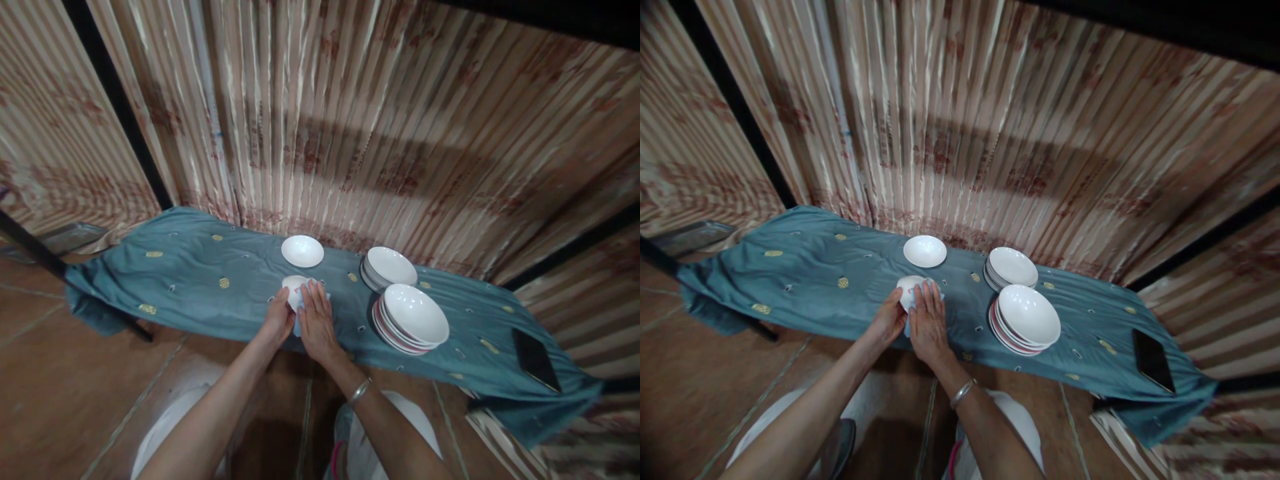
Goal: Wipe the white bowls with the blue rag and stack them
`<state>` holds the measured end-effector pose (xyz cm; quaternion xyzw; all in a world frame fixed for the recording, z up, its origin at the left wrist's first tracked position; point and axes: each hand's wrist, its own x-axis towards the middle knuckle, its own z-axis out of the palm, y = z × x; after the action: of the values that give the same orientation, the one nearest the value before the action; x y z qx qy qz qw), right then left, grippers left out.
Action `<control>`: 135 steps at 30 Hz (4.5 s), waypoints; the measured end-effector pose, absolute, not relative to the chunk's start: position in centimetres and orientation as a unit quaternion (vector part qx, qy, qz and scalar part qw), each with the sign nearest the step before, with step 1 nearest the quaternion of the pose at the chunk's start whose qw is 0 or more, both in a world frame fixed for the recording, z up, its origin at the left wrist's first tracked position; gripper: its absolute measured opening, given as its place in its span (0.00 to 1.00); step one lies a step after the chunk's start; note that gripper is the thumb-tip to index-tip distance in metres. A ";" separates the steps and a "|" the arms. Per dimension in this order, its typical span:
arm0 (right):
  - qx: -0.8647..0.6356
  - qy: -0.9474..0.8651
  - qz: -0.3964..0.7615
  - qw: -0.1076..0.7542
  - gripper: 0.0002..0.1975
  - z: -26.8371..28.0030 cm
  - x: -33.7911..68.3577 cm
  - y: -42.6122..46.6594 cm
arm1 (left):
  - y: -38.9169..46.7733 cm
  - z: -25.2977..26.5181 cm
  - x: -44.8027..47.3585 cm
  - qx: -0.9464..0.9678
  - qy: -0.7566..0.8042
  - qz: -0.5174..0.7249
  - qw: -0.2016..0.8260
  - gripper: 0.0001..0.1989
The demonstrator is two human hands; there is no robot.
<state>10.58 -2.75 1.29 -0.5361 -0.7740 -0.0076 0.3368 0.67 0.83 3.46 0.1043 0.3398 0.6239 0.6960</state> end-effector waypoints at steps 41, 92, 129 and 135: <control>-0.547 -0.769 -0.002 0.330 0.24 4.0 12.8 -1.3 | -0.5 3.2 0.6 0.374 0.377 0.527 0.664 0.19; -0.640 -0.510 0.250 0.517 0.33 -4.9 11.6 0.3 | -0.5 3.1 -0.9 0.174 0.406 0.572 0.691 0.07; -0.479 -0.811 0.007 0.337 0.25 3.3 11.9 -3.1 | -2.0 4.2 0.5 0.302 0.375 0.517 0.708 0.20; -0.469 -0.819 0.038 0.330 0.22 5.2 13.2 -2.7 | -2.2 3.2 0.4 0.389 0.386 0.478 0.686 0.26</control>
<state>13.15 -2.68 5.19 -0.4687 -0.8187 0.0383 0.3296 0.38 -2.19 3.23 0.3892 0.3862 0.4783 0.6860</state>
